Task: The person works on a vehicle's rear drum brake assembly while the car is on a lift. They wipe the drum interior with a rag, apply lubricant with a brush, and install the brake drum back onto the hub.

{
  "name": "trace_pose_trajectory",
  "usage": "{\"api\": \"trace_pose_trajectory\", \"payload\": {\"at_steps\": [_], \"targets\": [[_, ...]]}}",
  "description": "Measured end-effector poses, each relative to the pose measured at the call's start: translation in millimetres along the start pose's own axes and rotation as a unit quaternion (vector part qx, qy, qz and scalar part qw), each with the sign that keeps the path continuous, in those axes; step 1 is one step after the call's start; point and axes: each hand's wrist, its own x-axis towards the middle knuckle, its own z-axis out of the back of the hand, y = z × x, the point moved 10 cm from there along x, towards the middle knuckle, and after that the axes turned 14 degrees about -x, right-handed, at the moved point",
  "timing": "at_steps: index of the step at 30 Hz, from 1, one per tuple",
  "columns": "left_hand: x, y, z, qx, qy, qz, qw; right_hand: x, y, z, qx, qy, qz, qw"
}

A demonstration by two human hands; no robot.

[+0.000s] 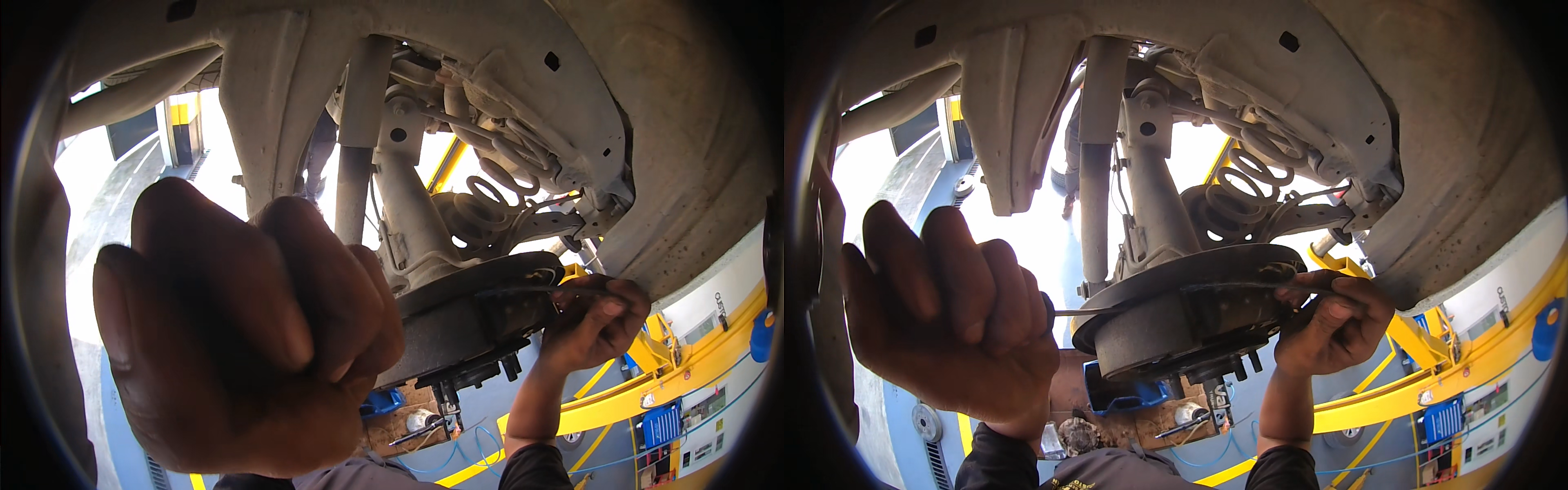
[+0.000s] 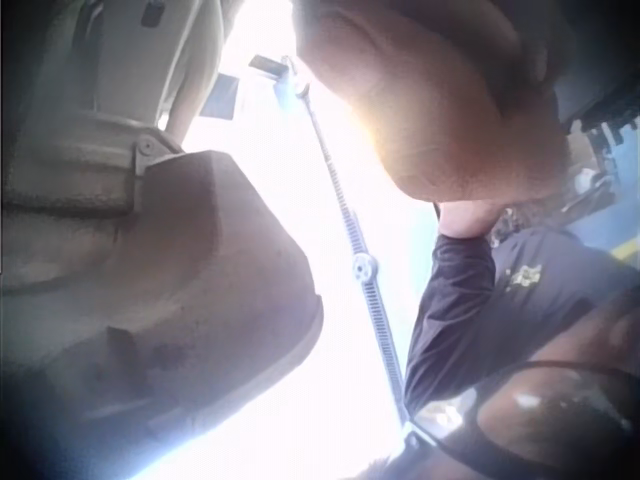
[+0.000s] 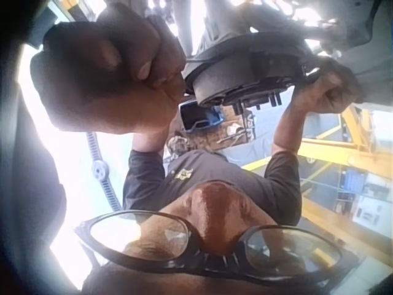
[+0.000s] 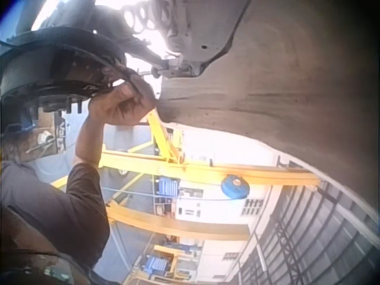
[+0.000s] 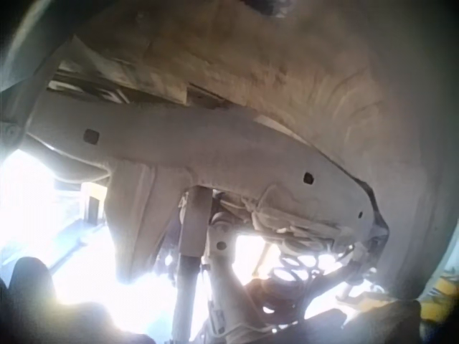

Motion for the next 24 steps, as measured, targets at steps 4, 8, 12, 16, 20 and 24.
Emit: {"api": "trace_pose_trajectory", "payload": {"at_steps": [4, 8, 12, 16, 20, 24], "targets": [[-2, 2, -2, 0.039, -0.007, 0.006, 0.999, -1, 2, -2, -0.006, 0.009, -0.002, 1.000], [1, 11, -5, 0.069, 0.106, 0.044, 0.991, 0, 3, -4, -0.035, 0.019, -0.003, 0.999], [2, 0, -9, 0.073, 0.135, 0.039, 0.987, 0, 6, -10, -0.036, 0.035, 0.009, 0.999], [2, 3, -11, 0.057, 0.166, 0.057, 0.983, -1, 4, -12, -0.027, 0.051, -0.001, 0.998], [1, 9, -8, -0.002, 0.165, 0.064, 0.984, -1, 1, -11, -0.032, 0.064, -0.004, 0.997], [0, 0, -16, 0.038, 0.199, 0.046, 0.978, -4, 0, -16, -0.002, 0.080, -0.021, 0.997]]}}
